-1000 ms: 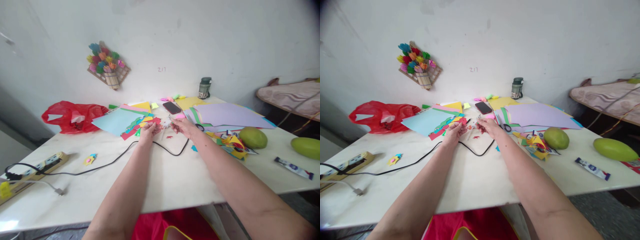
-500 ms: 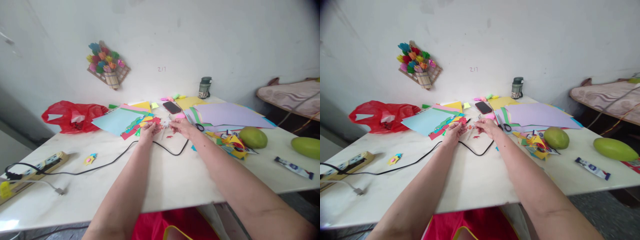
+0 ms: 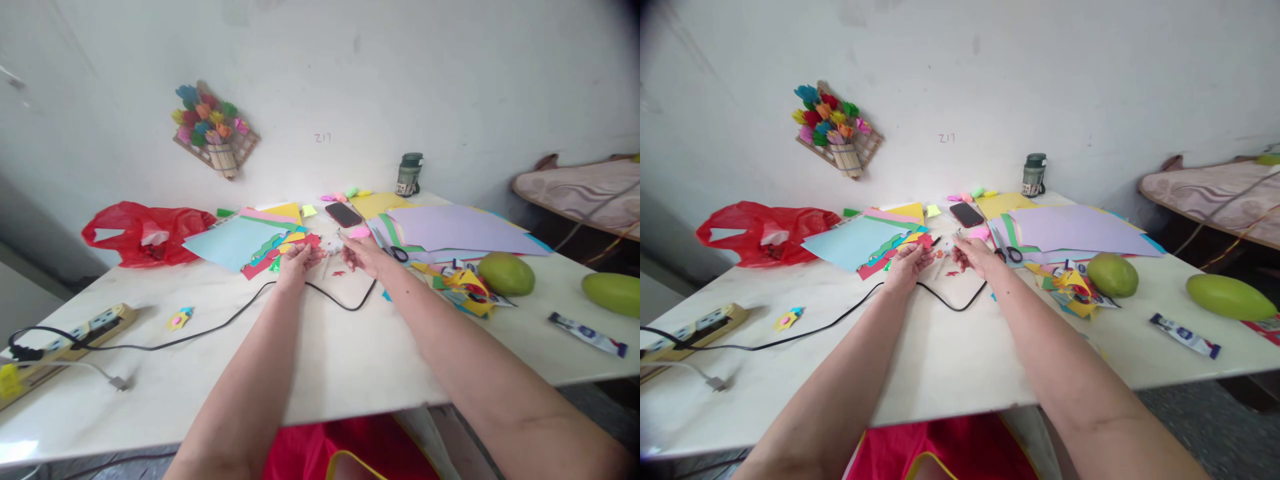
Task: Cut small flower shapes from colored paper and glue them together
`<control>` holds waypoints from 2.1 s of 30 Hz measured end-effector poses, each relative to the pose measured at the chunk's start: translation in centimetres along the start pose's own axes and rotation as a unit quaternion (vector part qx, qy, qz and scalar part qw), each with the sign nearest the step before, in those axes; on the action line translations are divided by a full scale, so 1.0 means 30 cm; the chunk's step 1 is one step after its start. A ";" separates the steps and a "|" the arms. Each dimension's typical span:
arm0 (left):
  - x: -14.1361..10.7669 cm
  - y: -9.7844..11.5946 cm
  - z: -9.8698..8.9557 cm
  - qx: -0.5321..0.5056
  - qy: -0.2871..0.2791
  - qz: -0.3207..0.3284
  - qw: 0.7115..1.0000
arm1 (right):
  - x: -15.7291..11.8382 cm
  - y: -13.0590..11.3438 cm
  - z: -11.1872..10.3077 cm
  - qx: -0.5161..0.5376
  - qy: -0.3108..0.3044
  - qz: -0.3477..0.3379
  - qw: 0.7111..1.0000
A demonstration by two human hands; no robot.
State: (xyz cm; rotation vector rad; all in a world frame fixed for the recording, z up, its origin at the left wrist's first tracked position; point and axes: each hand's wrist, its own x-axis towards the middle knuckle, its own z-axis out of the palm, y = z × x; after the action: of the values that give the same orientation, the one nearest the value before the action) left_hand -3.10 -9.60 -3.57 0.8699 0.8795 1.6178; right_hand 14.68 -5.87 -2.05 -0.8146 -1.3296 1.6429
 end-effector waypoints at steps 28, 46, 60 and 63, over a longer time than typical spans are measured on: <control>-0.001 0.008 0.004 0.017 -0.006 -0.031 0.999 | 0.016 0.022 0.008 -0.063 0.069 -0.054 0.994; 0.009 -0.014 -0.013 0.047 -0.050 -0.017 0.997 | 0.020 0.033 0.014 -0.111 0.091 -0.104 0.984; 0.015 -0.023 -0.012 0.064 -0.045 -0.022 0.997 | 0.004 0.028 0.020 -0.121 0.107 -0.101 0.982; 0.016 -0.025 -0.014 0.068 -0.054 -0.023 0.996 | 0.009 0.028 0.019 -0.139 0.108 -0.110 0.978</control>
State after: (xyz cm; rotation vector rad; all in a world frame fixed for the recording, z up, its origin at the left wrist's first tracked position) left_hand -3.22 -9.06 -4.36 1.0162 0.9352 1.4703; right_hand 13.88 -5.93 -2.74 -0.9435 -1.4536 1.1768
